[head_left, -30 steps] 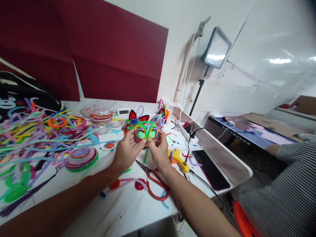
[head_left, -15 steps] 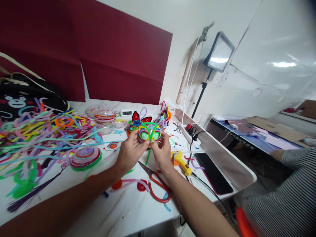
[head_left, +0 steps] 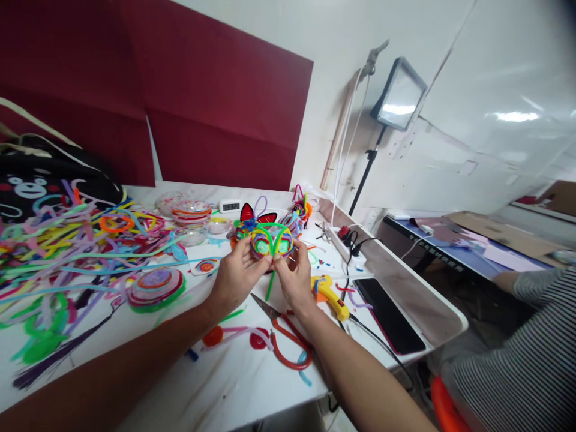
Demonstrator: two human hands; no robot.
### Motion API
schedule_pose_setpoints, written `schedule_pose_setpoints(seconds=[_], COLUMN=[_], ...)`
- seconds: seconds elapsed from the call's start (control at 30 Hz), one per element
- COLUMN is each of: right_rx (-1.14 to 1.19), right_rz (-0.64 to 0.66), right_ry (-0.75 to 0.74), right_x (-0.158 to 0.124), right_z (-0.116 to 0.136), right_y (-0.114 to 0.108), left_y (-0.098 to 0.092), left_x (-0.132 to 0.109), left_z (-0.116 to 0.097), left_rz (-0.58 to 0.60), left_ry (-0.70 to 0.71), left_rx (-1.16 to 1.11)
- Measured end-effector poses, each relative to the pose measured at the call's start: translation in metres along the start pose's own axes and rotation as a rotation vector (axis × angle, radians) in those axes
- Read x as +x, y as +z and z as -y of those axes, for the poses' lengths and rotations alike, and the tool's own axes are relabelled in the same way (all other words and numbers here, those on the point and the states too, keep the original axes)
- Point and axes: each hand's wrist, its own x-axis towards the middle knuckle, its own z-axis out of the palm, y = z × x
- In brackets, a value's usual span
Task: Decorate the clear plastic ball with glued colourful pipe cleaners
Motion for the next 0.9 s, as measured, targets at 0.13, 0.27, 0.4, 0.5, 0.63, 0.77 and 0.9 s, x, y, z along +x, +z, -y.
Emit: schedule_pose_setpoints(seconds=[0.13,0.27,0.4,0.5,0.63,0.77,0.9], right_rx=[-0.011,-0.016,-0.027,-0.014,0.033,0.101,0.135], right_rz=[0.009,0.007,-0.003,-0.003,0.016,0.036,0.108], right_ry=[0.002,0.002,-0.004,0.004,0.024,0.019,0.033], right_x=[-0.001,0.0,0.0,0.0,0.002,0.004,0.008], right_z=[0.002,0.004,0.004,0.002,0.002,0.007,0.014], right_y=[0.0,0.0,0.0,0.0,-0.001,-0.003,-0.006], left_y=[0.001,0.002,0.002,0.002,-0.001,-0.008,-0.011], left_x=[-0.001,0.0,0.0,-0.001,-0.001,0.003,0.009], left_z=[-0.003,-0.005,-0.006,-0.007,-0.011,-0.014,-0.018], left_rz=[-0.014,-0.03,-0.028,-0.012,0.009,-0.008,0.009], left_ry=[-0.027,-0.047,-0.057,-0.062,-0.073,-0.063,-0.079], left_rx=[-0.027,-0.052,-0.052,-0.049,-0.053,0.02,0.048])
